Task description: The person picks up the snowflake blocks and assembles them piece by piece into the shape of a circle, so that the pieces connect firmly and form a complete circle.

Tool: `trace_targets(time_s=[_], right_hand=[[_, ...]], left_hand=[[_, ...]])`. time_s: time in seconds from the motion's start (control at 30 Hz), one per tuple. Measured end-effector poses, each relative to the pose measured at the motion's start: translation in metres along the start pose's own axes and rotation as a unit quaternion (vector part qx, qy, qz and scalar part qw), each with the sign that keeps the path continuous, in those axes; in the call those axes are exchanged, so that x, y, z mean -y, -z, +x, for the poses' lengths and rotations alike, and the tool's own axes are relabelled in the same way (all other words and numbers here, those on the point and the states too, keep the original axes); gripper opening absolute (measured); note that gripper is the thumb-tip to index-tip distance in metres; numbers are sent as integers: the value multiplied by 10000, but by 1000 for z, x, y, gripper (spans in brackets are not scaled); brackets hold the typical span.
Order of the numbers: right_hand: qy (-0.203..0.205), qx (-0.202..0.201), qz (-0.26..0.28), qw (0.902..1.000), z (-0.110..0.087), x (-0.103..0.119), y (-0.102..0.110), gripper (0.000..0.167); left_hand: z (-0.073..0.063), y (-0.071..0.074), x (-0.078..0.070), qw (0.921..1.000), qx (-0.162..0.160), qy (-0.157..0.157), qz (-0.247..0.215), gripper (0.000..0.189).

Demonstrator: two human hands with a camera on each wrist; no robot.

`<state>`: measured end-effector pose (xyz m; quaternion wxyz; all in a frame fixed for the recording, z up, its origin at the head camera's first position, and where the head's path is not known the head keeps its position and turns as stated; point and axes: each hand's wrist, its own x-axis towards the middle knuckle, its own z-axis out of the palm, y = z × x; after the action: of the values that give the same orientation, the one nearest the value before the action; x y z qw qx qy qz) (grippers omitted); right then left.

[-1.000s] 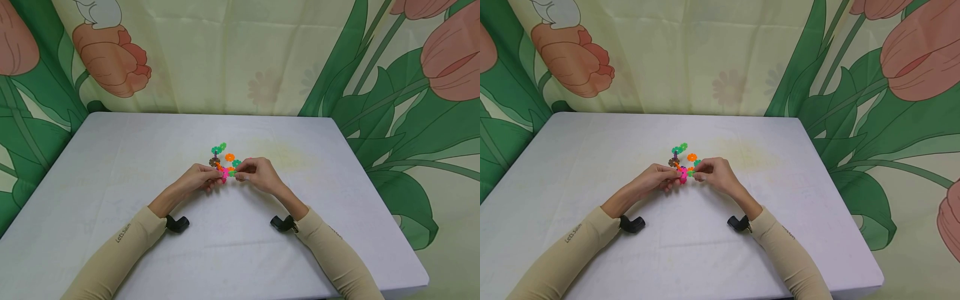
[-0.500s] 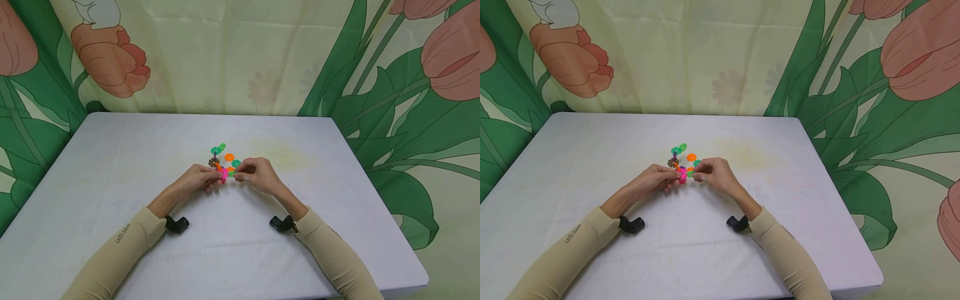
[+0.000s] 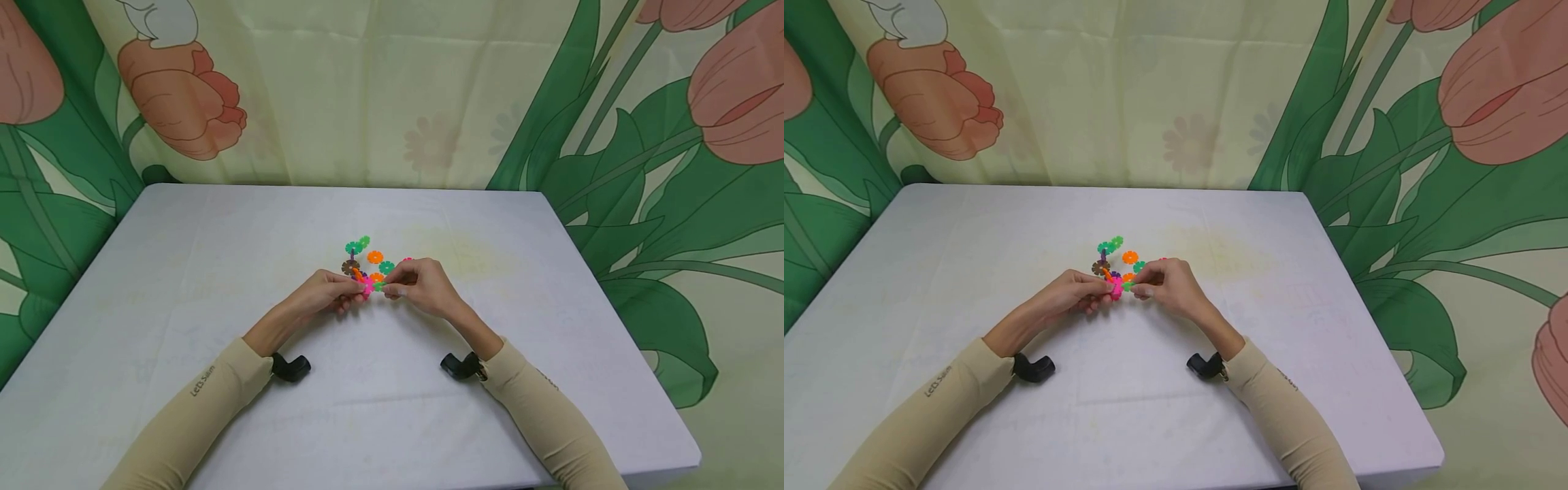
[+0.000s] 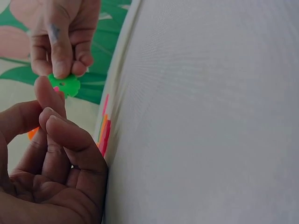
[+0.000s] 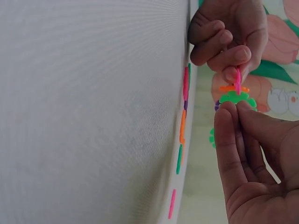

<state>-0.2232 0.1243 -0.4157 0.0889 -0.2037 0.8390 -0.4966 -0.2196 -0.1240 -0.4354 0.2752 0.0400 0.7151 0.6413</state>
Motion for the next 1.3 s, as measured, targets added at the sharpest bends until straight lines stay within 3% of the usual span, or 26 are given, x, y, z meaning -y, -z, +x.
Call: trace_targets(time_s=[0.57, 0.93, 1.3], right_hand=[[58, -48, -94, 9999, 2, -2, -2, 7], [64, -121, -81, 9999, 3, -2, -2, 8], [-333, -72, -965, 9948, 7, -10, 17, 24]], left_hand=[[2, -3, 3, 9998, -150, -98, 15, 29], [4, -4, 2, 9998, -189, 7, -46, 30], [6, -4, 4, 9997, -217, 18, -139, 30]])
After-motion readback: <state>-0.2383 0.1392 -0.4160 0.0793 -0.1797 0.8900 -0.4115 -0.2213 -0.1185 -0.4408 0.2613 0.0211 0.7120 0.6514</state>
